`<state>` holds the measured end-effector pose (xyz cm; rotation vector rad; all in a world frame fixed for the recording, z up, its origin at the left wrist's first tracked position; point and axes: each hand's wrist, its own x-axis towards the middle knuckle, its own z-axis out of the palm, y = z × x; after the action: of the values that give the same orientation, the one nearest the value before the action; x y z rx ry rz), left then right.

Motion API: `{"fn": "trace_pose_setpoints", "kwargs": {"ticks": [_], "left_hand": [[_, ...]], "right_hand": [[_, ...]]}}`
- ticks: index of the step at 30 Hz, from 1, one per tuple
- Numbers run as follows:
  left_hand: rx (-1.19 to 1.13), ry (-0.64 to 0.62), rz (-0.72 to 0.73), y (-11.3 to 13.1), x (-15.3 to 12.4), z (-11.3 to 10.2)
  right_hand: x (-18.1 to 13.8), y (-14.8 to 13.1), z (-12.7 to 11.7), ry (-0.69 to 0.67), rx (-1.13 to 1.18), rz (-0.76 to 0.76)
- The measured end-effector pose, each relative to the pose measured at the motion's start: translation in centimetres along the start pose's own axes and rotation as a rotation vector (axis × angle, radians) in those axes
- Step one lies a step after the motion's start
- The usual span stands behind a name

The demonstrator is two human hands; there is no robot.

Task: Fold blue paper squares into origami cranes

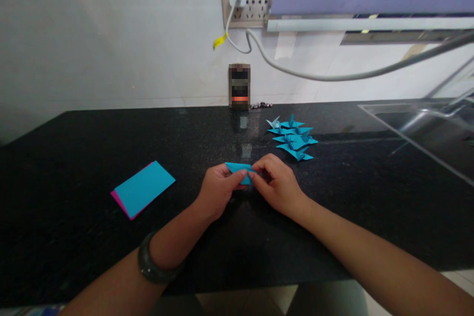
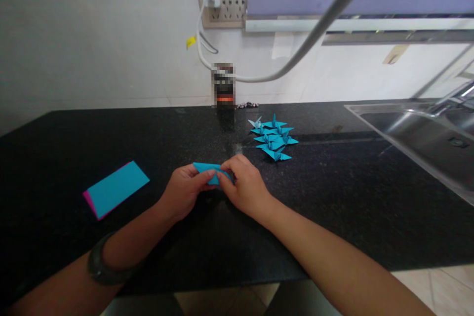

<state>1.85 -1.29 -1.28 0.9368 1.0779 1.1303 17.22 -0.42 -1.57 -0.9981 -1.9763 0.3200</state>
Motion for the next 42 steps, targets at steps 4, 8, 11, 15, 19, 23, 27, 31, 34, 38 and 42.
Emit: {"fn": "trace_pose_setpoints", "kwargs": {"ticks": [4,8,11,15,19,23,27,31,34,38,42], "left_hand": [[-0.086,-0.026,-0.054,0.1,0.1,-0.1],[-0.190,-0.069,-0.149,0.4,0.1,-0.1],[-0.240,-0.096,-0.197,0.7,0.1,-0.1],[-0.274,-0.126,-0.224,0.8,0.0,-0.2],[-0.289,-0.124,-0.238,0.8,0.0,-0.2],[-0.291,-0.116,-0.251,0.9,0.0,-0.2],[-0.285,-0.077,-0.264,0.9,0.1,-0.2],[-0.288,-0.062,-0.266,0.9,0.0,-0.1],[-0.258,-0.061,-0.252,0.9,-0.1,0.0],[-0.235,-0.043,-0.207,0.7,-0.1,0.0],[-0.221,-0.007,-0.155,0.5,0.0,0.0]], "right_hand": [[-0.1,0.2,0.4,0.046,0.145,0.031],[0.0,0.6,0.3,0.059,0.201,-0.069],[0.1,1.0,-0.1,0.035,0.142,-0.155],[0.5,1.3,-0.8,-0.011,0.095,-0.297],[0.8,1.4,-1.4,-0.071,0.075,-0.389],[0.9,1.4,-1.6,-0.145,0.053,-0.396],[0.8,1.3,-1.8,-0.207,0.036,-0.386],[0.9,1.1,-1.9,-0.239,0.036,-0.386],[0.8,0.9,-1.7,-0.235,0.074,-0.375],[0.6,1.0,-1.0,-0.075,0.246,-0.035],[0.5,1.0,-0.2,-0.072,0.451,0.427]]}}
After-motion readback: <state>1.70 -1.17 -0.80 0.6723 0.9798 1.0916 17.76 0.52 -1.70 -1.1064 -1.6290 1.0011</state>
